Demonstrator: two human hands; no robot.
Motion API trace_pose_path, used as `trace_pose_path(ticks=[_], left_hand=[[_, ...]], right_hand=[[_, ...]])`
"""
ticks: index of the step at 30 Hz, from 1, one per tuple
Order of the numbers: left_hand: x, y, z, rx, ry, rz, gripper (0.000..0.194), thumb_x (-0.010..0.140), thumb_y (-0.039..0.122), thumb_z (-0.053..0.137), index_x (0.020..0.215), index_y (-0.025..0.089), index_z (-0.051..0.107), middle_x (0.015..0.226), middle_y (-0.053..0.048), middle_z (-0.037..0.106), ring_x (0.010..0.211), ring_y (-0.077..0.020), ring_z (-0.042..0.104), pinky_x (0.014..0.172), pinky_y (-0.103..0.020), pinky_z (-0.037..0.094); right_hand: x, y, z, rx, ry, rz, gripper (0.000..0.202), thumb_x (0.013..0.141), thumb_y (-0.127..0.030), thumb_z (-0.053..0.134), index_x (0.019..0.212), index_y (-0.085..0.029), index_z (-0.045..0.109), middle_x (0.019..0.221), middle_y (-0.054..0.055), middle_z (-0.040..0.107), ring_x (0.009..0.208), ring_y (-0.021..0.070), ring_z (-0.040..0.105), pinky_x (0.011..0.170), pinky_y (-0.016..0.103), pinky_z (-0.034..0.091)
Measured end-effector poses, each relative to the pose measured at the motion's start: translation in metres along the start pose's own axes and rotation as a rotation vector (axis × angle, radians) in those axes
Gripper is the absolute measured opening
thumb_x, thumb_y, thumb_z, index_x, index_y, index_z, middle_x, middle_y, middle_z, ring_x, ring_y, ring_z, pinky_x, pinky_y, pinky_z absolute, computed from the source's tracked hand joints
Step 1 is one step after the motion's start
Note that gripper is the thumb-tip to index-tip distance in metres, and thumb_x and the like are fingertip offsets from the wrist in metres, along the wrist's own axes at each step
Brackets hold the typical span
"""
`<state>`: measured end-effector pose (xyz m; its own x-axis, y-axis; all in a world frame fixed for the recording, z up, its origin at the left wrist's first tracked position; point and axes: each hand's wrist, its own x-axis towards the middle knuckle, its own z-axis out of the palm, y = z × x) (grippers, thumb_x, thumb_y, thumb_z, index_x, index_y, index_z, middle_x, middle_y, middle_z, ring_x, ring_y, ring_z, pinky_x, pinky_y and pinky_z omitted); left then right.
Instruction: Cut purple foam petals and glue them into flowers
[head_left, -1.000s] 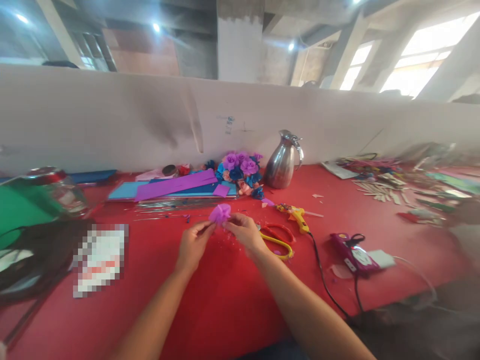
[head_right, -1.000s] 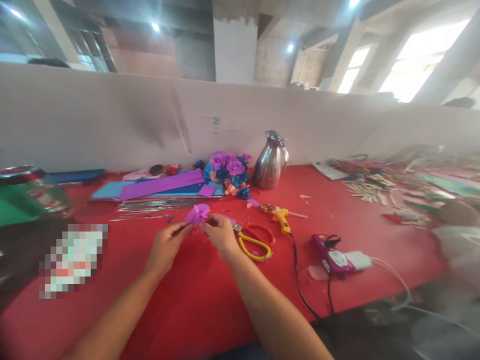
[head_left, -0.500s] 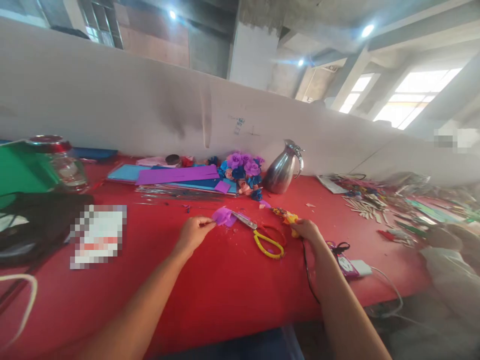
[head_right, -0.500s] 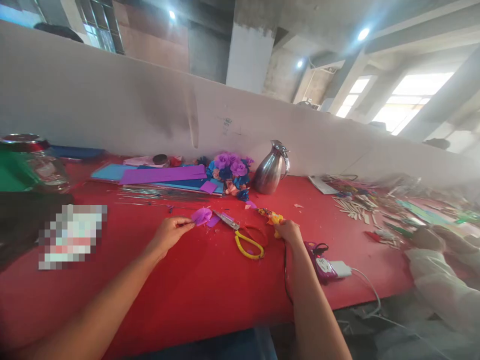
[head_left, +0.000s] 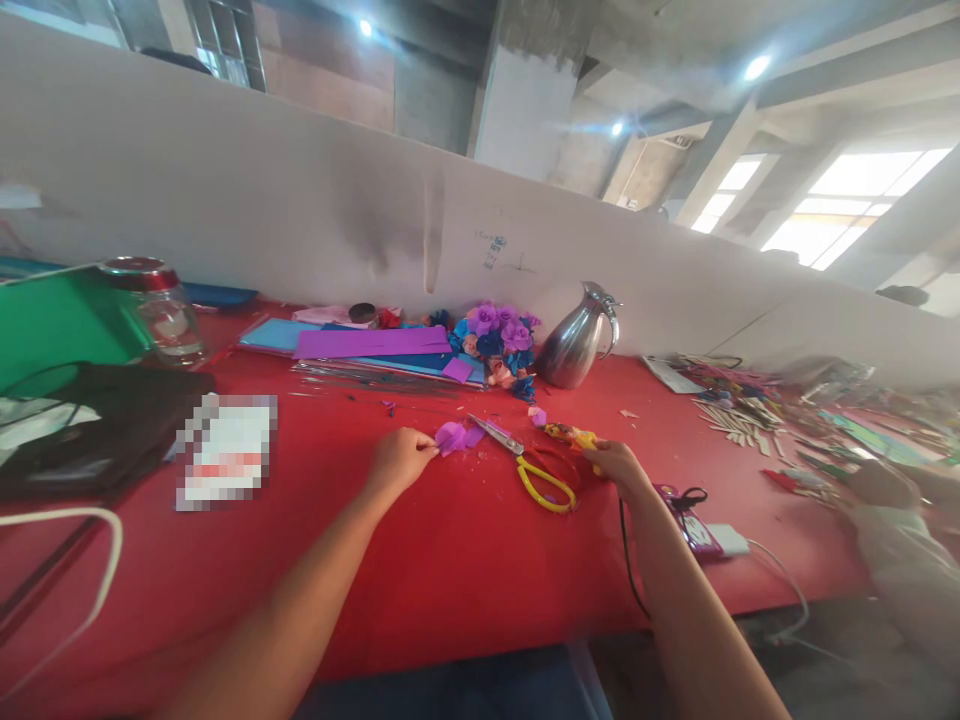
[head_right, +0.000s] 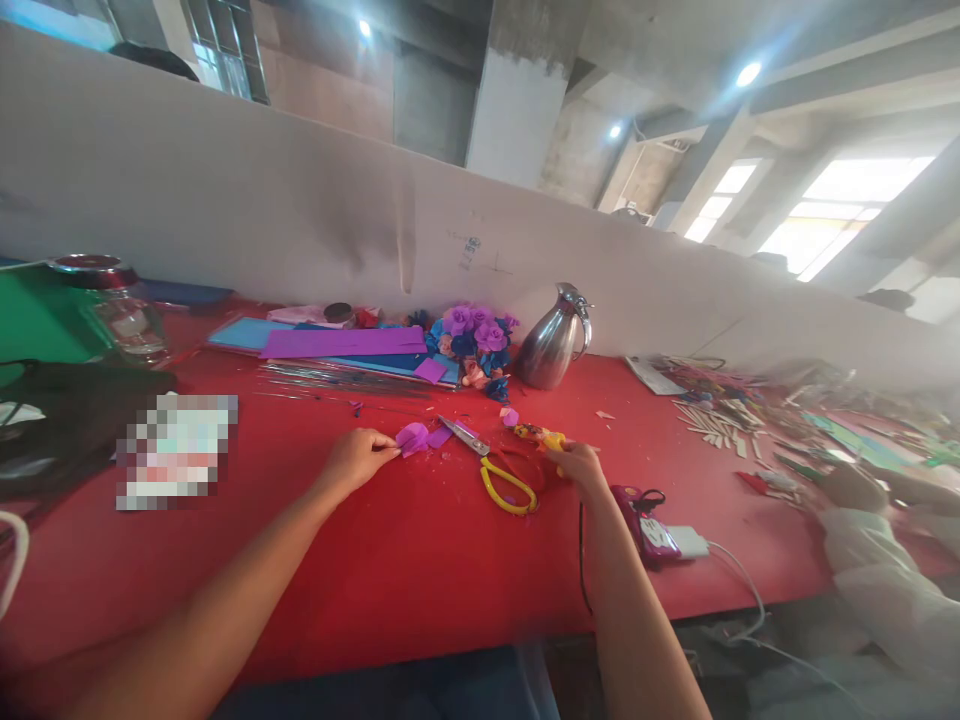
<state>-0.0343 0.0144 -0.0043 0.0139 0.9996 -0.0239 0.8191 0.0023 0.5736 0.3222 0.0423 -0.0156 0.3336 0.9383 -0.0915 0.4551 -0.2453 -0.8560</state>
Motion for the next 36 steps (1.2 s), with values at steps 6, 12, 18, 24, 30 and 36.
trace_pose_path(ticks=[6, 12, 18, 24, 30, 36], left_hand=[[-0.002, 0.002, -0.002, 0.025, -0.009, -0.028, 0.019, 0.079, 0.026, 0.057, 0.085, 0.023, 0.076, 0.092, -0.005, 0.075, 0.081, -0.0175, 0.066, 0.061, -0.022, 0.035], [-0.004, 0.003, -0.004, 0.03, 0.001, -0.04, 0.021, 0.077, 0.029, 0.057, 0.081, 0.022, 0.076, 0.086, -0.005, 0.075, 0.077, -0.0168, 0.065, 0.059, -0.022, 0.033], [-0.002, 0.0, -0.001, 0.001, 0.014, -0.072, 0.021, 0.073, 0.03, 0.06, 0.086, 0.023, 0.076, 0.089, -0.006, 0.075, 0.08, -0.0183, 0.066, 0.061, -0.023, 0.037], [-0.002, -0.002, 0.0, 0.004, 0.003, -0.073, 0.022, 0.073, 0.03, 0.058, 0.085, 0.024, 0.076, 0.09, -0.006, 0.075, 0.083, -0.0195, 0.067, 0.064, -0.024, 0.04], [-0.003, -0.001, 0.0, -0.011, -0.001, -0.077, 0.021, 0.074, 0.032, 0.059, 0.084, 0.025, 0.076, 0.088, -0.006, 0.075, 0.083, -0.0197, 0.067, 0.065, -0.023, 0.042], [-0.004, 0.0, -0.001, -0.048, -0.01, -0.078, 0.02, 0.073, 0.033, 0.061, 0.084, 0.025, 0.076, 0.09, -0.007, 0.075, 0.085, -0.0211, 0.067, 0.068, -0.024, 0.043]], right_hand=[[-0.025, -0.017, -0.007, 0.267, 0.063, -0.06, 0.03, 0.056, -0.034, 0.068, 0.078, -0.019, 0.054, 0.057, -0.005, 0.051, 0.047, 0.0091, 0.047, 0.044, 0.02, 0.036], [-0.096, -0.04, 0.029, 0.39, -0.312, -0.257, 0.039, 0.066, -0.035, 0.072, 0.097, -0.02, 0.054, 0.072, -0.002, 0.058, 0.06, 0.0114, 0.051, 0.055, 0.022, 0.041], [-0.127, -0.054, 0.079, -0.001, -0.361, -0.496, 0.023, 0.082, -0.04, 0.054, 0.085, -0.018, 0.057, 0.068, 0.0, 0.055, 0.059, 0.0131, 0.046, 0.054, 0.024, 0.037], [-0.128, -0.064, 0.09, -0.21, -0.336, -0.565, 0.026, 0.084, -0.041, 0.049, 0.079, -0.017, 0.057, 0.069, 0.003, 0.059, 0.063, 0.0162, 0.051, 0.057, 0.025, 0.037], [-0.124, -0.067, 0.099, -0.274, -0.331, -0.553, 0.026, 0.083, -0.041, 0.048, 0.074, -0.017, 0.053, 0.068, 0.003, 0.06, 0.061, 0.0167, 0.051, 0.055, 0.026, 0.033], [-0.124, -0.069, 0.094, -0.27, -0.374, -0.489, 0.023, 0.081, -0.04, 0.049, 0.077, -0.018, 0.054, 0.064, 0.001, 0.056, 0.058, 0.0166, 0.048, 0.054, 0.026, 0.031]])
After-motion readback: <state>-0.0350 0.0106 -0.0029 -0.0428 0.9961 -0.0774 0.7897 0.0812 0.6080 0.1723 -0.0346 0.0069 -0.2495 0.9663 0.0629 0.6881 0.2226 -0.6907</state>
